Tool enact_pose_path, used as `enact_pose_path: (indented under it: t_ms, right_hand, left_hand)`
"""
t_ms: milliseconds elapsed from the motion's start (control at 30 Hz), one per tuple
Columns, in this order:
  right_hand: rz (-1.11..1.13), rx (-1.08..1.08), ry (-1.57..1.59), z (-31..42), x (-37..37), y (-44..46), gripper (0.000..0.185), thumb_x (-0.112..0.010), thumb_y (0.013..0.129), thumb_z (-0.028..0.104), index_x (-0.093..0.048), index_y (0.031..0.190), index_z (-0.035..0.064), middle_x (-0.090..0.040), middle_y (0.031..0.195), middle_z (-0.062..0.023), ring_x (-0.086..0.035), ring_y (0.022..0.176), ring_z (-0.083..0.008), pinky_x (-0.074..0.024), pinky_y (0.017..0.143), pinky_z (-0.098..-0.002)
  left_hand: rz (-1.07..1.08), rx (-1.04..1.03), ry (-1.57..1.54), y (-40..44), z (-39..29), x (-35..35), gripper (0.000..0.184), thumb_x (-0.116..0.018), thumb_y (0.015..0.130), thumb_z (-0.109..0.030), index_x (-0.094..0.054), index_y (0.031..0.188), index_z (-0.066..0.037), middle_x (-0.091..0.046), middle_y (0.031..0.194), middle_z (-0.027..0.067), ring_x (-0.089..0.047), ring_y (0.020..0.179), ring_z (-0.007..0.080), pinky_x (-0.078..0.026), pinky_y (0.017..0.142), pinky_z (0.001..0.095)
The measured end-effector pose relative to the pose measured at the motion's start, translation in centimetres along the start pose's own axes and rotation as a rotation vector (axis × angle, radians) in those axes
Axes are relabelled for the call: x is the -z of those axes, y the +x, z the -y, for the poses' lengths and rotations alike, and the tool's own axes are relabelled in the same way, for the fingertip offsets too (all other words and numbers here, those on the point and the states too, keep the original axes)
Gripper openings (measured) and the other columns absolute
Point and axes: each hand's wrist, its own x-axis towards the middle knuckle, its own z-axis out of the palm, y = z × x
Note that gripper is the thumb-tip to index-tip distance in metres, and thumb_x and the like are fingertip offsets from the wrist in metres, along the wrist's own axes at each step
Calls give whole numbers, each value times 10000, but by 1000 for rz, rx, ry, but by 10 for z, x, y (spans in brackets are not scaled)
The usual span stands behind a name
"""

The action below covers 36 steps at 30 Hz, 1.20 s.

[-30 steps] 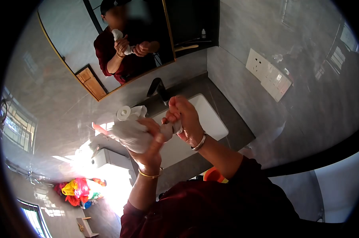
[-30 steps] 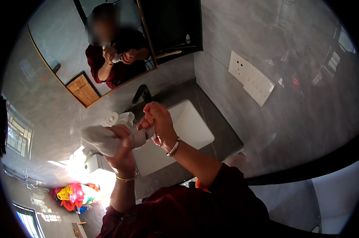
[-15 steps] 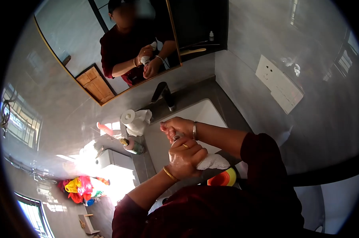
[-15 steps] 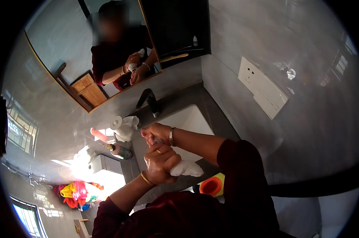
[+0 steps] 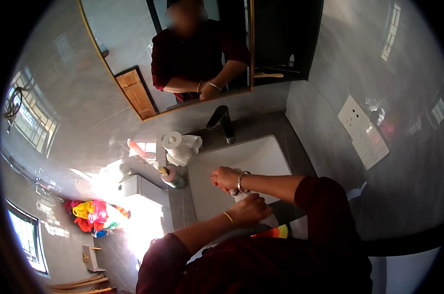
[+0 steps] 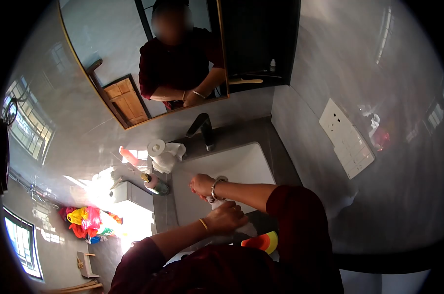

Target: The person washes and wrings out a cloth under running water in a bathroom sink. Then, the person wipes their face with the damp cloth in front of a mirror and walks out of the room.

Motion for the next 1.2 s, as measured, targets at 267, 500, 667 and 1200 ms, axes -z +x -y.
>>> enact_pose_path:
  t_ms: [267, 500, 667, 1200]
  right_hand:
    - [-197, 235, 21, 20, 22, -36, 268, -476, 891, 229, -565, 935, -20, -616, 881, -149, -615, 821, -207, -479, 703, -317]
    - [-699, 421, -1607, -24, 18, -72, 354, -534, 814, 52, -523, 1168, 63, -520, 1197, -172, -415, 1207, -310, -398, 956, -406]
    - [-279, 881, -473, 140, -77, -118, 679, -457, 725, -116, -335, 1357, 100, -151, 1456, -146, -185, 1338, -324, -260, 1044, -427]
    - [1029, 1193, 242, 236, -228, -152, 491, -497, 885, 269, -280, 1275, 63, -174, 1318, -151, -176, 1235, -290, -247, 987, -414]
  left_hand:
    - [-119, 119, -139, -34, 0, 85, 408, -705, 535, -182, -547, 902, -99, -562, 785, 42, -573, 820, 254, -424, 852, 367]
    - [-1361, 874, -1169, -153, 0, 135, 136, -636, 625, -66, -558, 727, -20, -570, 710, 30, -550, 616, 121, -439, 562, 250]
    - [-1681, 944, -1344, -212, -19, 154, 114, -568, 616, -74, -537, 712, -23, -523, 655, 38, -500, 589, 130, -397, 539, 240]
    - [-1882, 1087, -1206, -286, -54, 127, 139, -549, 645, -108, -491, 747, -33, -528, 678, 69, -517, 653, 167, -424, 624, 278]
